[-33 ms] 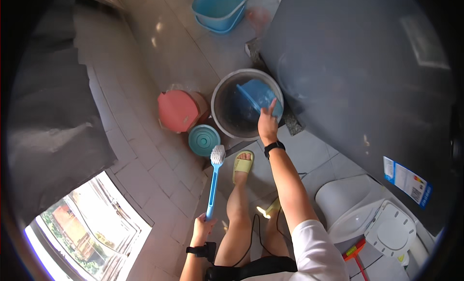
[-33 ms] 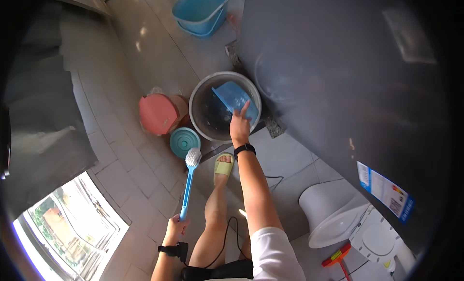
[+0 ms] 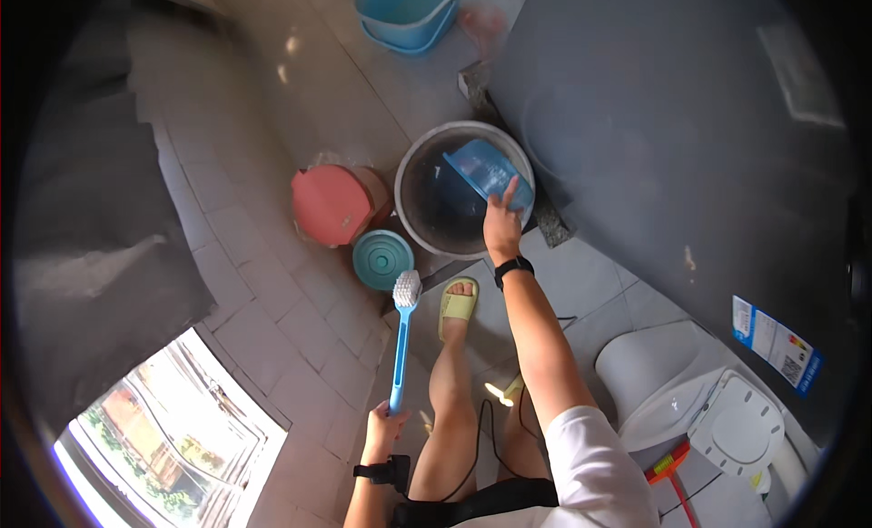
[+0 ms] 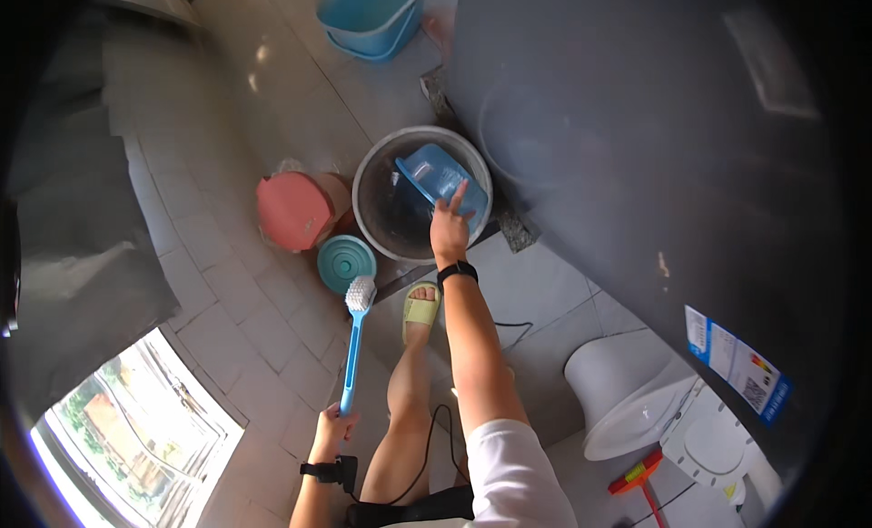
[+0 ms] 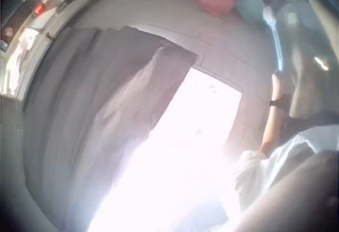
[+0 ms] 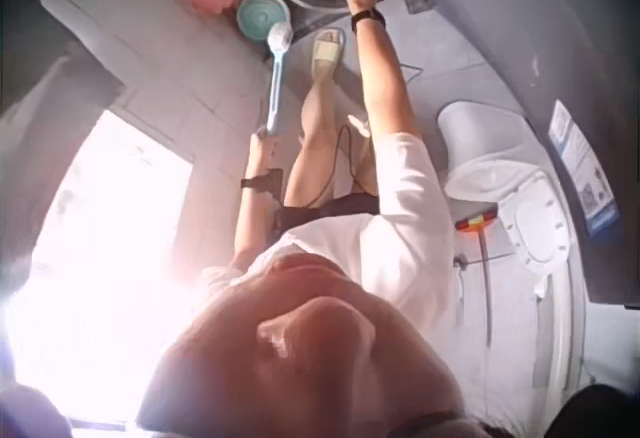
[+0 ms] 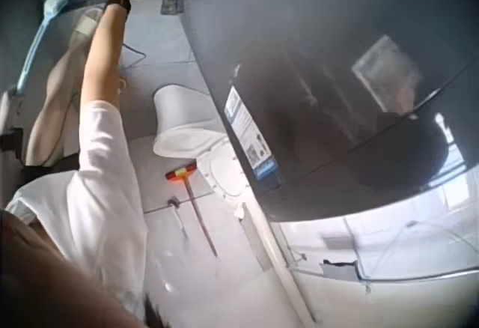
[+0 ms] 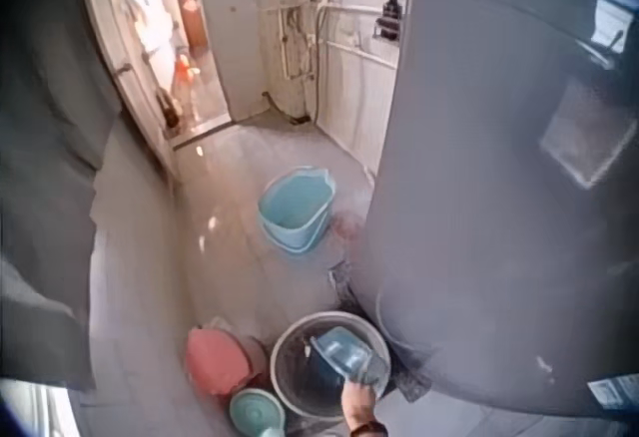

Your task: The person cleans the bathroom floor and surfaces using a brush and water, moving items aside and scrubbing different areas including around the toilet and near a washing machine.

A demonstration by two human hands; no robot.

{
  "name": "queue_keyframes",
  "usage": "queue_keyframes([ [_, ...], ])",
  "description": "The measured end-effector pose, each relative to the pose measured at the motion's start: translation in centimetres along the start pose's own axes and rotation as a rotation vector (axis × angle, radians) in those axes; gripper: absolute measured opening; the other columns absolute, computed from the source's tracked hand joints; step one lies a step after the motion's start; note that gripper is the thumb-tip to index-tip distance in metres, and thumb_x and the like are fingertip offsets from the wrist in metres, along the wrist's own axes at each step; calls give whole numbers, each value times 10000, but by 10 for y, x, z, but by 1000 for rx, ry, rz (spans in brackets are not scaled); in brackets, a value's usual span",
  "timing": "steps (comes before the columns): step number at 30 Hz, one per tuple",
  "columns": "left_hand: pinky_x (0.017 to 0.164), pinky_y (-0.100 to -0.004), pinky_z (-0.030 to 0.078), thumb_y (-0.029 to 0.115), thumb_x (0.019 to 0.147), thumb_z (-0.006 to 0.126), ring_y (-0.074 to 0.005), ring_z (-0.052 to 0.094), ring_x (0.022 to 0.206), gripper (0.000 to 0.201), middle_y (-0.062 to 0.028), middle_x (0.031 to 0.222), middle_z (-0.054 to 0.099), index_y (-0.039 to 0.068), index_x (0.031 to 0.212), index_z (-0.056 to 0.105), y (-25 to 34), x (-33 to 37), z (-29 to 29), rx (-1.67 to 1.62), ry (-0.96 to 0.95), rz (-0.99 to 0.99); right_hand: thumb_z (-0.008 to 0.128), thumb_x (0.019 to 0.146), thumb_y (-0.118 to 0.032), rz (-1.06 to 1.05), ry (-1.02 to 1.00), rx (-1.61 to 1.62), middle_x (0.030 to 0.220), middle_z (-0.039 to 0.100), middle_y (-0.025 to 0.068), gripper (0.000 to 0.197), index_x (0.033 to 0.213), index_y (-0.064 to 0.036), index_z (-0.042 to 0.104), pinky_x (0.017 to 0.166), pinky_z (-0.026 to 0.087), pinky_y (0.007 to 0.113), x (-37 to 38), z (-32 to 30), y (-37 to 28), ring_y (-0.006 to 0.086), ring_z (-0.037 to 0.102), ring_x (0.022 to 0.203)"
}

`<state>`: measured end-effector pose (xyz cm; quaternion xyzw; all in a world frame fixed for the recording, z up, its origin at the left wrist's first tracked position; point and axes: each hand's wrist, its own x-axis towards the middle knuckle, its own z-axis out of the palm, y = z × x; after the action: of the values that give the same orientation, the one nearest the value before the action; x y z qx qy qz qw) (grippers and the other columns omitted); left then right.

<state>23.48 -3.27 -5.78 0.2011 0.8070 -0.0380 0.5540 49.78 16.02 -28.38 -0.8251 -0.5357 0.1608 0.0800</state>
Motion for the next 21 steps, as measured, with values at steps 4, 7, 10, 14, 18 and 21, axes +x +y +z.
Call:
queue_keyframes([
  [4,344,-218,312,41,642,540,-78,379,374,88,3,470,408,56,613,459,-14,19,-4,-61,26,-130,418,753,-68,285,-248,114,1279,146,262,210,945,-71,502,793,402,463,2,58,-21,351,547,842],
  [7,343,-220,313,38,645,543,-79,377,371,96,2,473,412,57,610,456,-10,22,-6,-72,29,-137,452,729,-101,372,-257,283,1168,309,280,186,899,-61,514,761,421,417,1,86,-9,357,546,807],
  [10,341,-220,311,36,649,549,-80,377,371,102,1,475,415,56,612,455,-6,23,-5,-75,7,-130,520,667,-100,388,-237,467,821,538,207,130,767,-20,495,683,447,361,-4,98,32,347,537,642],
  [14,342,-225,311,40,649,558,-80,377,372,106,0,474,413,50,620,457,5,5,-10,1,45,-37,508,719,-30,948,-309,1406,778,502,48,90,805,-39,484,610,494,353,-41,54,41,176,523,731],
  [18,339,-232,311,46,644,573,-83,374,370,113,-2,471,409,39,634,461,17,-13,0,77,-17,67,512,717,-13,893,-364,1623,746,465,30,82,773,-48,463,578,510,341,-86,-2,83,143,501,670],
  [21,322,-226,323,46,633,576,-90,391,362,114,-15,491,430,20,655,467,25,-24,11,223,-24,138,518,711,-8,900,-295,1783,734,455,27,86,759,-42,456,587,512,344,-130,-43,109,142,497,641],
])
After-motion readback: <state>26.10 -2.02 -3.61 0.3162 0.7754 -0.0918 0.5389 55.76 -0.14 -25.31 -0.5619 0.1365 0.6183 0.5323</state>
